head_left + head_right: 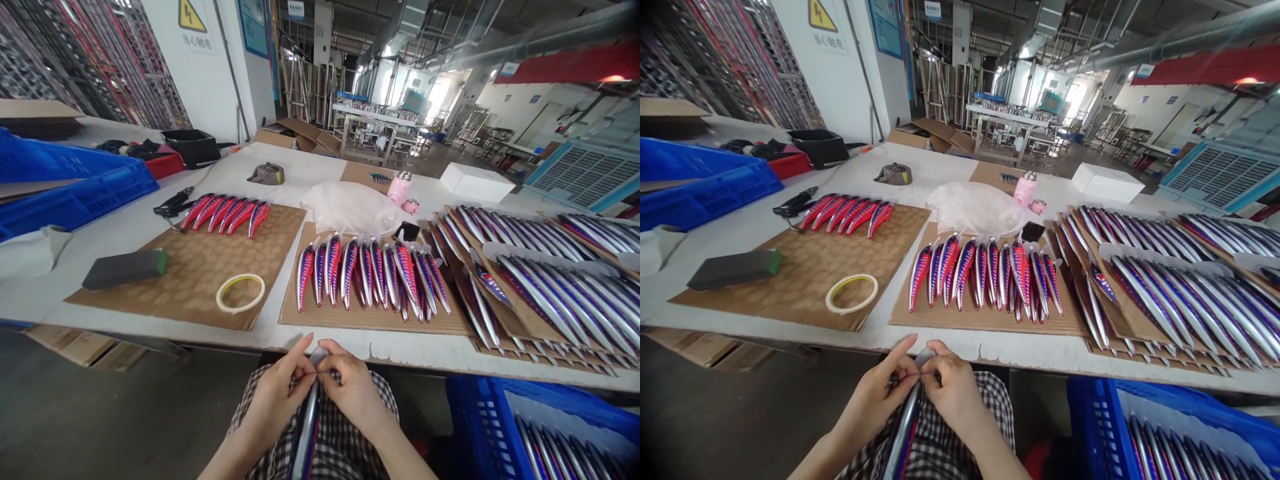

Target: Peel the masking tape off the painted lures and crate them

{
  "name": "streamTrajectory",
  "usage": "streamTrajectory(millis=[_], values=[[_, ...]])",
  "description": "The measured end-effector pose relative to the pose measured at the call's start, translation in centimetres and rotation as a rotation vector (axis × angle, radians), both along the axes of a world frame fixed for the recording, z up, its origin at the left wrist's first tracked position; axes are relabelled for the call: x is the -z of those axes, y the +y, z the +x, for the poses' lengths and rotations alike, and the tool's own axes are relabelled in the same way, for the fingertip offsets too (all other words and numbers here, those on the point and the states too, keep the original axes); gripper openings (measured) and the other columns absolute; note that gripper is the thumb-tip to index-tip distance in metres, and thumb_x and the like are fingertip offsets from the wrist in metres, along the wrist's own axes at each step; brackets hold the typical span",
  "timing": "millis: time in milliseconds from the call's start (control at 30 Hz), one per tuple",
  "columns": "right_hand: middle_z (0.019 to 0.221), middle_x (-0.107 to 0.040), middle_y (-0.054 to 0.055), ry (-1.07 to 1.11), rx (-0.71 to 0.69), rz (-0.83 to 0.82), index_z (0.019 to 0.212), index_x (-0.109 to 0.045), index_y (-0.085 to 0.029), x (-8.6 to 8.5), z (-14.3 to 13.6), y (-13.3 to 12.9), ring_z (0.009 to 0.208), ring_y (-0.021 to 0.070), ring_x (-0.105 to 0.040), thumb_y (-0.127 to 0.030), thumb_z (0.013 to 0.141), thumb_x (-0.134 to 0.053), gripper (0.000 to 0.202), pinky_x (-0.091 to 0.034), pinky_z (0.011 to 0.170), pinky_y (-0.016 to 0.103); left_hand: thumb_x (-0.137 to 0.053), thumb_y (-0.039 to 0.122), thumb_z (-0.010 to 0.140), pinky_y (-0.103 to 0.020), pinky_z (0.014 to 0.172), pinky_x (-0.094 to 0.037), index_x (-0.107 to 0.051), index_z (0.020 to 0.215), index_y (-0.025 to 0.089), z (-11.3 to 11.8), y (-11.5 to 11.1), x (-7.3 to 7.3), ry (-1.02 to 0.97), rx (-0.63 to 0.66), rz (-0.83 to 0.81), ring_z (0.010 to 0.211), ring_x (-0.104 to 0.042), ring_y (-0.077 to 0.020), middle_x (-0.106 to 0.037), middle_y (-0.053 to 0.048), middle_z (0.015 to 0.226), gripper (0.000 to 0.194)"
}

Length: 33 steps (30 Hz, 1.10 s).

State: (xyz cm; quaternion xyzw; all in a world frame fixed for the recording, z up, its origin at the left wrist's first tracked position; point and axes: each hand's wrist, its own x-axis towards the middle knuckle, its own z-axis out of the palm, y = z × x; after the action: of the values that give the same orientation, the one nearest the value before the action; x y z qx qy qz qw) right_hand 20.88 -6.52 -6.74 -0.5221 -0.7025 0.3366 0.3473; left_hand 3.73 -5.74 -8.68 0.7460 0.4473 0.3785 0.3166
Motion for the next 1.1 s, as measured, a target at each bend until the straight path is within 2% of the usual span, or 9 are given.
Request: streamTrajectory(millis=[100, 200, 300, 467, 533, 633, 700, 833, 1100], values=[[0.119, -0.065, 0.01, -0.024, 0.009, 0.036, 0.078, -0.066, -0.019, 0.0, -0.3, 0.0, 0.111, 0.021, -0.062, -0.005, 0.075, -0.054, 0.018, -0.048, 0.095, 0.032, -0.051, 0.015, 0.083, -0.023, 0.075, -0.051, -0.05, 0.127, 0.026, 0.1, -0.5, -0.2, -0.048, -0.071, -0.035, 0.073, -0.06, -0.0117, -0.061, 0.002, 0.085, 0.045], [0.121, -0.064, 0.009, -0.057, -0.007, 0.013, 0.076, -0.065, -0.019, -0.5, -0.4, 0.0, 0.108, 0.0208, -0.063, -0.002, 0.074, -0.054, 0.02, -0.048, 0.093, 0.031, -0.058, 0.019, 0.081, -0.024, 0.081, -0.049, -0.069, 0.095, 0.026, -0.2, -0.9, -0.9, -0.069, -0.123, -0.027, 0.09, -0.06, -0.0152, -0.058, -0.003, 0.1, 0.019], [0.12, -0.064, 0.009, -0.054, -0.025, -0.011, 0.075, -0.065, -0.018, -1.0, -0.3, 0.0, 0.108, 0.0202, -0.062, 0.0, 0.073, -0.055, 0.021, -0.047, 0.091, 0.029, -0.058, 0.023, 0.083, -0.022, 0.08, -0.046, -0.068, 0.075, 0.024, -0.7, -1.0, -1.8, -0.068, -0.111, -0.052, 0.092, -0.059, -0.0159, -0.059, -0.002, 0.093, 0.013], [0.122, -0.063, 0.009, -0.039, -0.015, -0.038, 0.073, -0.064, -0.019, -0.8, -0.3, -0.1, 0.111, 0.0198, -0.061, 0.0, 0.073, -0.054, 0.021, -0.045, 0.093, 0.029, -0.051, 0.024, 0.087, -0.019, 0.069, -0.042, -0.067, 0.081, 0.023, -1.0, -0.7, -2.5, -0.021, 0.048, -0.243, 0.073, -0.059, -0.0114, -0.061, 0.002, 0.078, 0.017], [0.12, -0.064, 0.009, -0.034, -0.011, -0.032, 0.074, -0.064, -0.019, -0.6, -0.3, -0.1, 0.112, 0.0195, -0.06, -0.001, 0.073, -0.053, 0.021, -0.045, 0.094, 0.03, -0.052, 0.02, 0.084, -0.018, 0.067, -0.041, -0.067, 0.1, 0.024, -0.9, -0.5, -2.3, 0.003, 0.073, -0.306, 0.069, -0.057, -0.0108, -0.059, 0.004, 0.074, 0.022], [0.113, -0.068, 0.008, -0.019, -0.008, 0.001, 0.076, -0.064, -0.02, -0.3, -0.3, -0.2, 0.115, 0.0192, -0.058, -0.001, 0.073, -0.052, 0.023, -0.045, 0.096, 0.031, -0.05, 0.014, 0.077, -0.019, 0.064, -0.042, -0.049, 0.13, 0.023, -0.7, 0.0, -2.3, 0.039, 0.07, -0.366, 0.063, -0.054, -0.0111, -0.057, 0.007, 0.068, 0.054], [0.113, -0.068, 0.009, -0.021, -0.004, 0.013, 0.076, -0.065, -0.02, -0.2, -0.3, -0.3, 0.115, 0.0195, -0.058, 0.0, 0.072, -0.051, 0.025, -0.046, 0.096, 0.032, -0.05, 0.014, 0.075, -0.02, 0.066, -0.042, -0.055, 0.121, 0.023, -0.5, 0.3, -2.7, 0.105, 0.049, -0.361, 0.067, -0.056, -0.0125, -0.06, 0.006, 0.07, 0.047], [0.112, -0.068, 0.009, -0.023, -0.004, 0.033, 0.074, -0.065, -0.02, -0.1, -0.3, -0.3, 0.112, 0.02, -0.06, 0.0, 0.072, -0.05, 0.025, -0.049, 0.091, 0.03, -0.051, 0.017, 0.079, -0.024, 0.07, -0.041, -0.061, 0.081, 0.022, -0.1, 0.4, -3.7, 0.27, 0.018, -0.291, 0.079, -0.059, -0.0161, -0.065, 0.002, 0.081, 0.012], [0.122, -0.063, 0.009, -0.046, -0.023, 0.0, 0.079, -0.066, -0.02, -0.6, -0.1, -0.5, 0.116, 0.0204, -0.058, -0.002, 0.072, -0.052, 0.025, -0.046, 0.096, 0.032, -0.048, 0.012, 0.082, -0.028, 0.071, -0.04, -0.055, 0.072, 0.02, 0.5, 0.5, -4.5, 0.397, 0.027, -0.222, 0.08, -0.058, -0.0179, -0.062, 0.0, 0.078, 0.015]])
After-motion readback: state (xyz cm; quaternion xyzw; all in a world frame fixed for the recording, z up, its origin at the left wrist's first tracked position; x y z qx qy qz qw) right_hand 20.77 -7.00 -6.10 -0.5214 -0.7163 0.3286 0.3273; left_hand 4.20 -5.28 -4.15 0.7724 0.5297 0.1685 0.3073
